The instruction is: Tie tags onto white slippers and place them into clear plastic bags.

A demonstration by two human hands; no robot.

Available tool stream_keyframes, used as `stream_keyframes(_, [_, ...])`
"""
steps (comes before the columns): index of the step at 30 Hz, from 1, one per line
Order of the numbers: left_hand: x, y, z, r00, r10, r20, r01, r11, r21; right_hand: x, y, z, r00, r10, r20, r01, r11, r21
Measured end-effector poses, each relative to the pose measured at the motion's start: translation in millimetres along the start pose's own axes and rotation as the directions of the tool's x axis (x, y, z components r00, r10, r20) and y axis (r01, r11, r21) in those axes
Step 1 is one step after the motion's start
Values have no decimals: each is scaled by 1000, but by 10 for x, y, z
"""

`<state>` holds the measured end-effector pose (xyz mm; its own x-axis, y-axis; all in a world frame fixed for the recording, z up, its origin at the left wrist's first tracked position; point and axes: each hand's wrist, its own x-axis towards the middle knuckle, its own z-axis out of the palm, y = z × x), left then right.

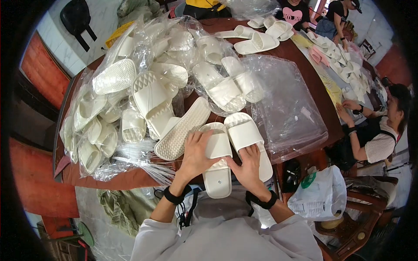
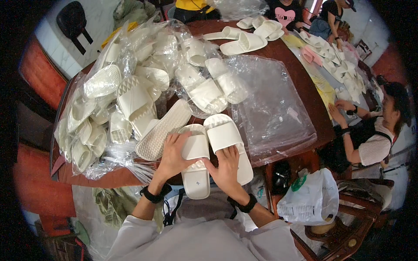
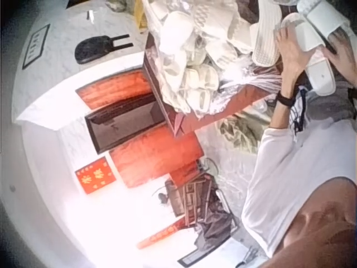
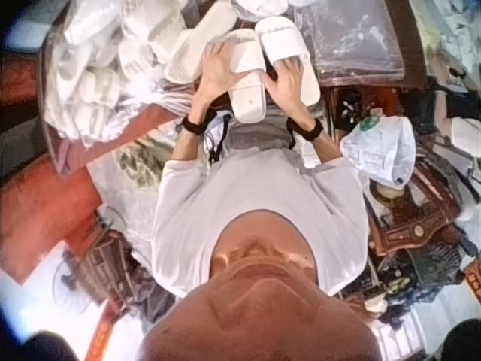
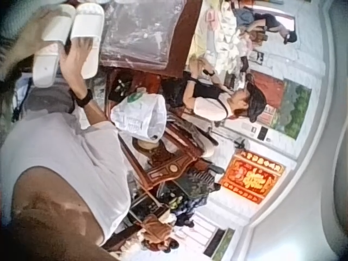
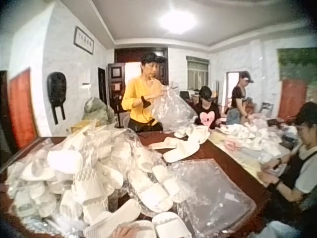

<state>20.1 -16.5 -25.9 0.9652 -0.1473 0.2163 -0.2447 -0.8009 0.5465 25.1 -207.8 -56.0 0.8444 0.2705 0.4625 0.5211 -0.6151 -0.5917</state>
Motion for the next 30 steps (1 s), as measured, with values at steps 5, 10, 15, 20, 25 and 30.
stream_keyframes(5, [-129, 260, -50, 975, -59, -215, 50, 998, -45, -136, -106, -27, 995, 94, -33, -92, 994, 62])
stream_keyframes(10, [-294, 557, -158, 959, -39, -281, 38, 999, -10, -220, -252, -151, 975, 57, -214, -17, 983, 184])
stream_keyframes(15, [-248, 896, -380, 949, 82, -305, -91, 996, -14, -124, -269, -579, 962, 20, -271, 27, 986, 166])
stream_keyframes(20, [-134, 1008, 21, 815, 171, -553, -383, 876, -292, -53, -65, -1365, 917, 172, -361, -54, 948, 314])
stream_keyframes(25, [193, 1032, 693, 913, 344, -217, -400, 859, -321, 156, 578, -1923, 835, 360, -418, -216, 911, 353])
stream_keyframes(30, [359, 960, 1168, 893, 449, 16, -441, 883, -160, 361, 1793, -2325, 829, 273, -488, -386, 910, -148])
